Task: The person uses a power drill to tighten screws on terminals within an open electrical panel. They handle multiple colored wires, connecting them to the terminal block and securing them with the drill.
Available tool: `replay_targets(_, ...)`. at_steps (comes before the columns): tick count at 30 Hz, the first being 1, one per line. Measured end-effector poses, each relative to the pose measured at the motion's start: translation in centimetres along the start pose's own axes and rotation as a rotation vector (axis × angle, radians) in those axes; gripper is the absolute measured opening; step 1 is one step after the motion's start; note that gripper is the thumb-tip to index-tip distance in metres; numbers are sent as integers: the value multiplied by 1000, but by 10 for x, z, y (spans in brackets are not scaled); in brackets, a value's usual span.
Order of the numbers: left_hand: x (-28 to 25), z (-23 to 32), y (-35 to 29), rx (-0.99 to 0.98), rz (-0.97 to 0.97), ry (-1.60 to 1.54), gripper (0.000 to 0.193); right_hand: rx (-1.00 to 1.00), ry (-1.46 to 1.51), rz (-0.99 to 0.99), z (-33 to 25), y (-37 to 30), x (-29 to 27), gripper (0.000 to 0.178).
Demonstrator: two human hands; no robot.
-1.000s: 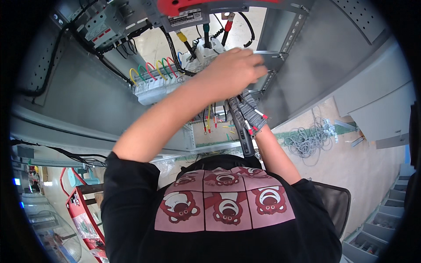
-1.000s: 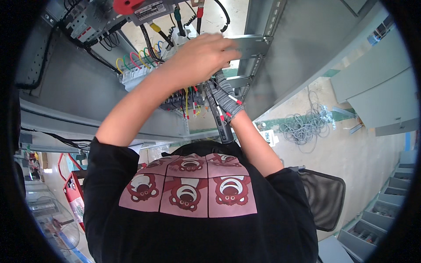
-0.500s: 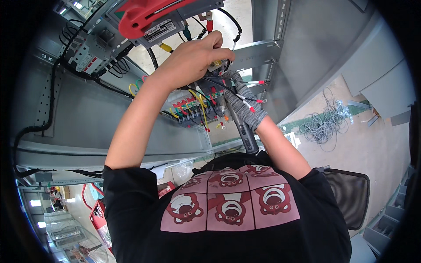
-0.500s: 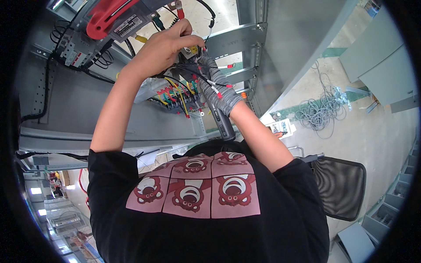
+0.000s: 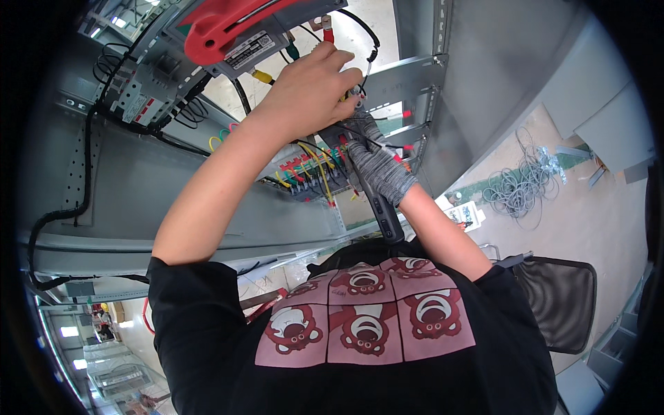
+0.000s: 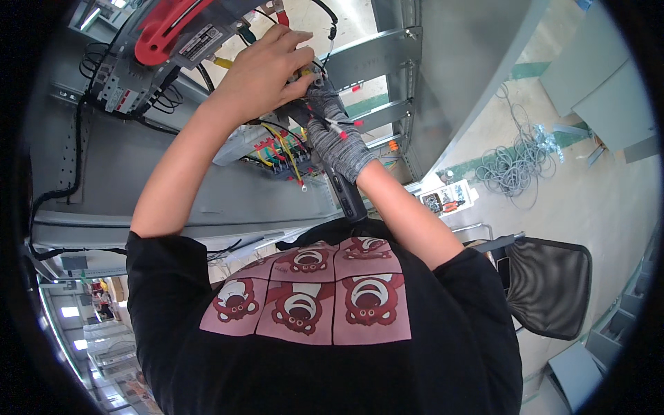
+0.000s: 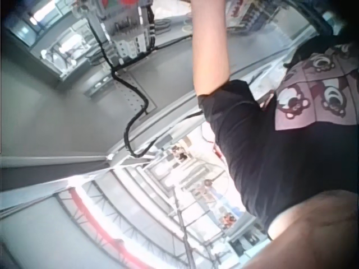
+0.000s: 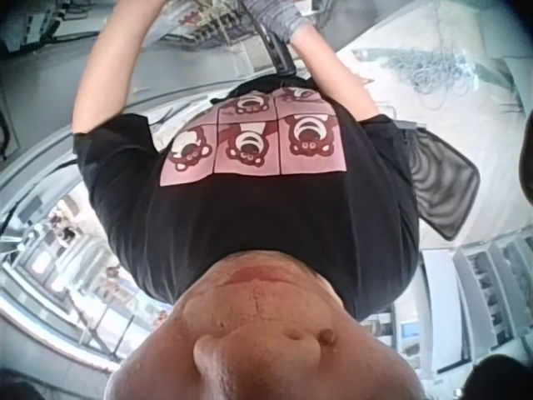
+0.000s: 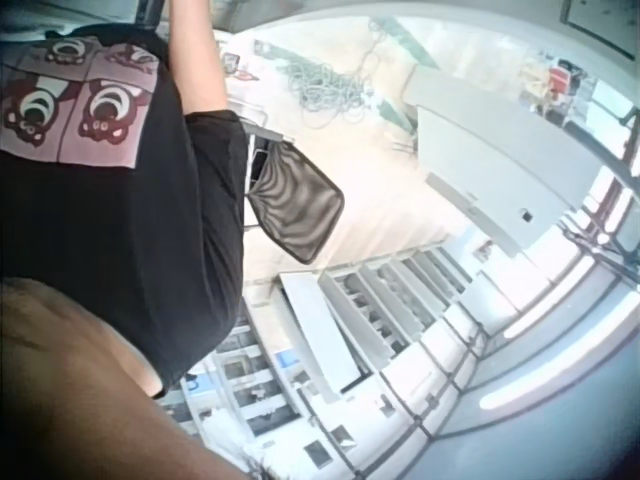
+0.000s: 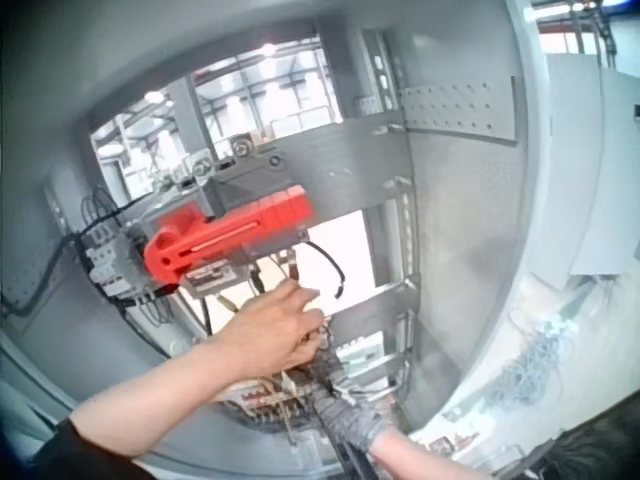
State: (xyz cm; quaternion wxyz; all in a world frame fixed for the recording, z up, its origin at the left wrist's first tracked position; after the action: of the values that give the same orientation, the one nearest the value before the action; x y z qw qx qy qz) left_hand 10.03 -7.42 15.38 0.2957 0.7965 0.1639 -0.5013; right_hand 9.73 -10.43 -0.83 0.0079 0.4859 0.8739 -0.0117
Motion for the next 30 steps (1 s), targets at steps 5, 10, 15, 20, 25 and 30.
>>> replay_targets(5,8,-16,-1,-144,-244,-25,32,149,-74,71,3,-2,3,40)
replay_targets(10,-23,-29,-15,-371,51,-117,56,381,174,-48,-1,-5,11,32)
replay_targets(15,-19,-25,-25,-451,187,-20,62,350,206,33,7,-4,5,36)
replay_targets(20,-24,-16,-40,-507,239,129,57,126,-76,111,-6,10,-6,52)
replay_targets(25,-23,-10,-48,-505,353,78,63,61,-178,136,-15,6,-4,58)
replay_targets(30,-32,8,-59,-500,516,-30,45,150,85,24,-1,17,1,40)
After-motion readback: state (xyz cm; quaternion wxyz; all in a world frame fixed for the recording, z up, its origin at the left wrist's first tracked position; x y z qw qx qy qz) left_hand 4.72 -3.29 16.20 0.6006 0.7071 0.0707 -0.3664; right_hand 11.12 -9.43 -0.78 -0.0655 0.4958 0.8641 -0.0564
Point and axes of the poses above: each hand's wrist, its own y-axis towards the middle knuckle, its own x-axis out of the palm, z = x × y, the point moved 10 cm from there along y, towards the middle knuckle, and after that the axes turned 12 degrees about x, right-handed, at the moved point
